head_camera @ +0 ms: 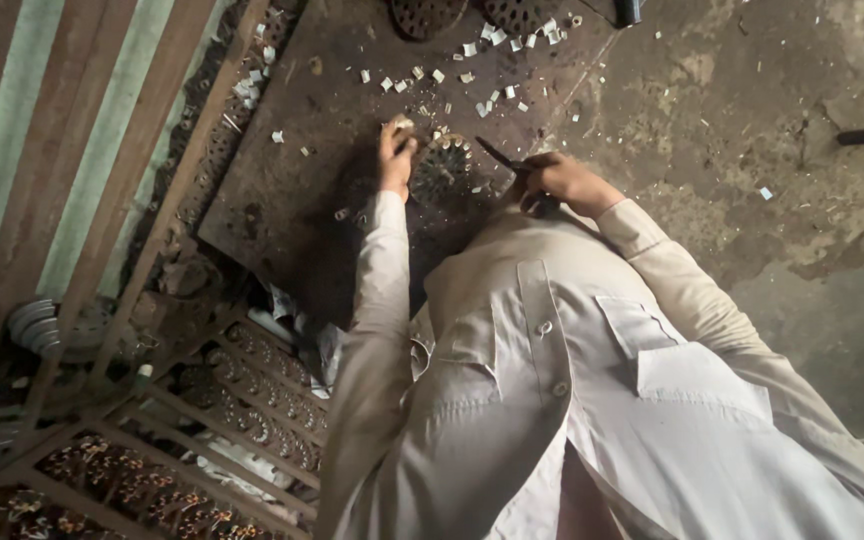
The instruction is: The person uses pliers to remove small metal pins from circular metal components on a workbench. They repeatedly pick up the components, extract the pins, and place them on the table.
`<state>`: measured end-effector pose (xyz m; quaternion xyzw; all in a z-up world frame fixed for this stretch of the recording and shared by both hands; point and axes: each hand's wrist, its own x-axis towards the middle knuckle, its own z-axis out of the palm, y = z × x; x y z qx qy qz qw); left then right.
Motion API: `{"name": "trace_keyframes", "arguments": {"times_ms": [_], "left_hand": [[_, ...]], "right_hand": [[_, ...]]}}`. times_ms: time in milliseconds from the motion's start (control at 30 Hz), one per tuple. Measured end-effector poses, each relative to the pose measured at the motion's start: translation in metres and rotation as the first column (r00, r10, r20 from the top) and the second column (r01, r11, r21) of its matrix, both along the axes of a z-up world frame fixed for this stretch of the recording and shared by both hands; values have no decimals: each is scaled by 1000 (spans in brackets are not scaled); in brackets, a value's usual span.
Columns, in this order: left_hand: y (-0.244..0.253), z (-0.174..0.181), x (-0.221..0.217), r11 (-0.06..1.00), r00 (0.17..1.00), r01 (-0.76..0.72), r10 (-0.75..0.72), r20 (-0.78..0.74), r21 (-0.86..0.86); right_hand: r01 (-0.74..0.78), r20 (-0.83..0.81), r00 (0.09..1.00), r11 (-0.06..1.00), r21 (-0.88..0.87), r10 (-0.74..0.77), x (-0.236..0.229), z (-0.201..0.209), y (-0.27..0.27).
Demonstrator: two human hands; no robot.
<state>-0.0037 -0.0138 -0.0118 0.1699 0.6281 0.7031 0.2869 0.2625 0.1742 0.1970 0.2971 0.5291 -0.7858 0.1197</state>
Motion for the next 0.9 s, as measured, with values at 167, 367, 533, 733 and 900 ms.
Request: {"name": "trace_keyframes", "arguments": {"times_ms": [167, 367, 533, 733, 900], "left_hand": [[-1, 13, 8, 990, 999, -3, -4, -50, -140], [-21, 40, 23, 930, 875, 302, -357, -326, -209], [-14, 33, 35, 936, 947, 110, -200, -250, -333], [-10, 22, 51, 994, 998, -50, 45, -50, -95], [-11, 27, 64, 994, 993, -109, 110, 53, -25]], "right_hand": [[-75, 106, 993, 986, 151, 60, -8, 10, -8], [-221, 77, 974, 971, 91, 215, -22, 4, -12], [-14, 65, 996, 835, -551, 59, -34, -10, -12], [0, 58, 997, 759, -651, 50, -44, -15, -10], [26, 109, 991, 713, -700, 72, -60, -13, -12]]}}
